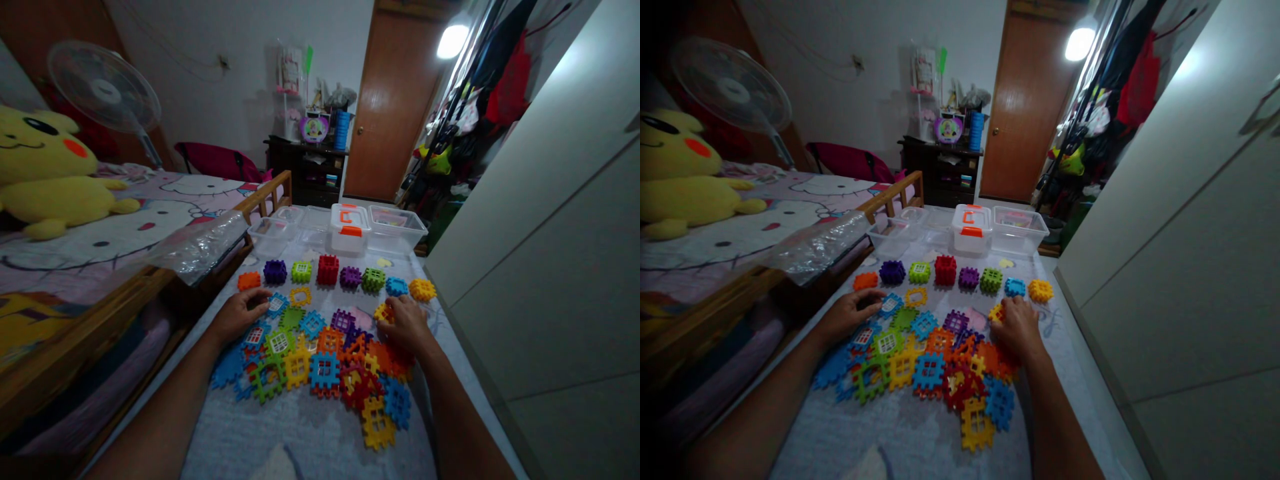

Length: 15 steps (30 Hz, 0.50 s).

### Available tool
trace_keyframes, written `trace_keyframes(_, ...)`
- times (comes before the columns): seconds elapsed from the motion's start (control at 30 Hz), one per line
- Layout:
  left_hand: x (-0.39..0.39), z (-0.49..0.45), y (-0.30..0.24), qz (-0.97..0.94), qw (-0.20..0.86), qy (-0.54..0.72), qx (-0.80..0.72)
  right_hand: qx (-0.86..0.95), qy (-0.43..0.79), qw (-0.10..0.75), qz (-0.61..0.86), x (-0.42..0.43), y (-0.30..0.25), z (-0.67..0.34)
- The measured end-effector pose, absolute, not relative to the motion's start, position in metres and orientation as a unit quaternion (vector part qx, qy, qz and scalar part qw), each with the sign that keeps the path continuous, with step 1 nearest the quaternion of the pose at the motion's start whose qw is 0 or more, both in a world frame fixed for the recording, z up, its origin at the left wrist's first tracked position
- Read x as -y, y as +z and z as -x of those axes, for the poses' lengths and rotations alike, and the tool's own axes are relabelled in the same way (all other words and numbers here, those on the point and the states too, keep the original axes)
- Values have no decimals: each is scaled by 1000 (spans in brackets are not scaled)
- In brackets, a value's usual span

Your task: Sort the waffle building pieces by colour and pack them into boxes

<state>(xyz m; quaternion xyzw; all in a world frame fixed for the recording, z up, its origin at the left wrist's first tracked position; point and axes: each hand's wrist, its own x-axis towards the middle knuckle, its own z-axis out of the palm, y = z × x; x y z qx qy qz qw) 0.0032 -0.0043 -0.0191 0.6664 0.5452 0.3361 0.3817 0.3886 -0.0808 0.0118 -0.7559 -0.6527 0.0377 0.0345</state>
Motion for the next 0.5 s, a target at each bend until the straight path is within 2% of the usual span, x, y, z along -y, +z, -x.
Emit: trace_keyframes(0.5,6,-5,-13,-676,363,317,-557,659,32,51,750,81,3,-390)
